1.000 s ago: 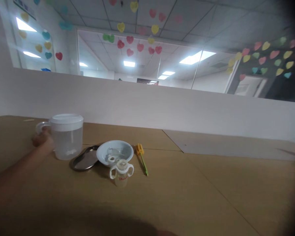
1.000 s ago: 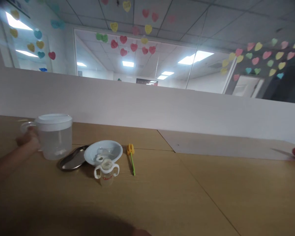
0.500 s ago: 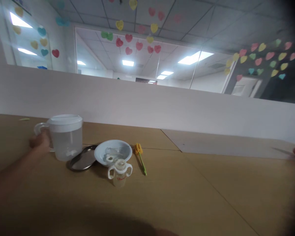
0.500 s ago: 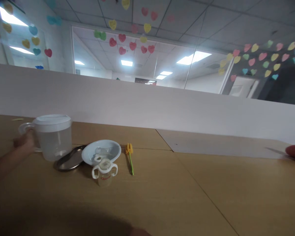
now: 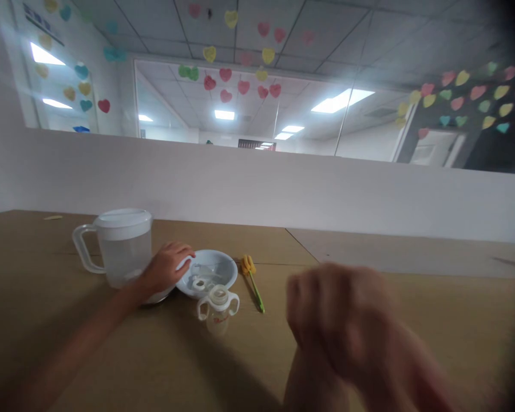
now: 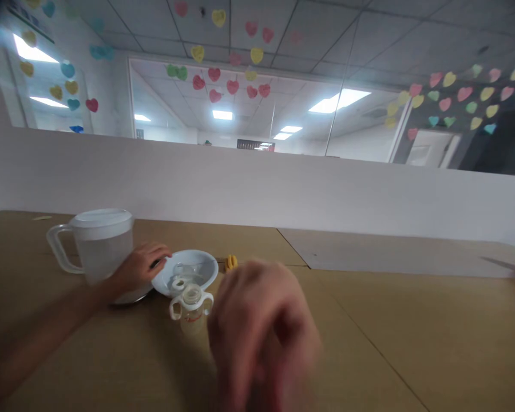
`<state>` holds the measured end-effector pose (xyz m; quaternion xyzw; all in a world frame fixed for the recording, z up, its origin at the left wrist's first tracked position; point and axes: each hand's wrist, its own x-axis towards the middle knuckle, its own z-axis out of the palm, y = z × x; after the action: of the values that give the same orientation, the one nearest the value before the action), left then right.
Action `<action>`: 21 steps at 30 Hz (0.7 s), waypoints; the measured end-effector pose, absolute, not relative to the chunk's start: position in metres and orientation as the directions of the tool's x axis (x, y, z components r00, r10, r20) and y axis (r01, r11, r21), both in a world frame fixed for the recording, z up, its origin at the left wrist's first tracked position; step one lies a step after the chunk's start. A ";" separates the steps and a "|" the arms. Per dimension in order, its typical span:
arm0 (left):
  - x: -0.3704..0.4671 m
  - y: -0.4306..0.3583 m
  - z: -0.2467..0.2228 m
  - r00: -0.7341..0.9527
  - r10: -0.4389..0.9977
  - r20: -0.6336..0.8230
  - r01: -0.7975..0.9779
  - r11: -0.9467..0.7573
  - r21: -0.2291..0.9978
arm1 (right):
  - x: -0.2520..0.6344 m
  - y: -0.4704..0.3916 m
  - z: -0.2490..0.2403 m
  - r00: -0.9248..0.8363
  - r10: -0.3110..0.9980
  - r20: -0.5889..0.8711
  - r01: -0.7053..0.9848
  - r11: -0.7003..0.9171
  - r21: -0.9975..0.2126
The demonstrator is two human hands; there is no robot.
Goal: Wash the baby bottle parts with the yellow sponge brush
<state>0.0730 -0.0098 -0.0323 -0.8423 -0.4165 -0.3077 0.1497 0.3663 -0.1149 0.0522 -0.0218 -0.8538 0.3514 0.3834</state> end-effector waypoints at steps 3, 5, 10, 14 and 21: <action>0.111 0.017 -0.044 0.386 0.803 0.454 0.847 -0.503 0.171 | 0.356 -0.067 0.057 -0.621 0.407 0.669 -0.292 0.673 -0.680; 0.122 0.035 -0.054 0.346 0.870 0.352 0.871 -0.437 0.224 | 0.349 -0.025 0.049 -0.402 0.741 0.537 0.060 0.607 -0.793; 0.130 0.050 -0.067 0.329 0.890 0.317 0.873 -0.414 0.257 | 0.332 0.050 -0.005 0.063 0.972 0.224 0.712 0.113 -0.693; 0.147 0.040 -0.068 0.358 0.884 0.299 0.887 -0.422 0.186 | 0.321 0.066 -0.044 0.034 0.979 0.199 0.788 0.096 -0.608; 0.162 0.035 -0.062 0.335 0.904 0.266 0.922 -0.373 0.104 | 0.321 0.070 -0.048 -0.011 0.973 0.231 0.814 0.143 -0.563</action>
<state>0.1623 0.0351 -0.0617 -0.8164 -0.5592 -0.1406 0.0323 0.3211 0.0698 -0.0478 -0.6402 -0.6978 0.1367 0.2908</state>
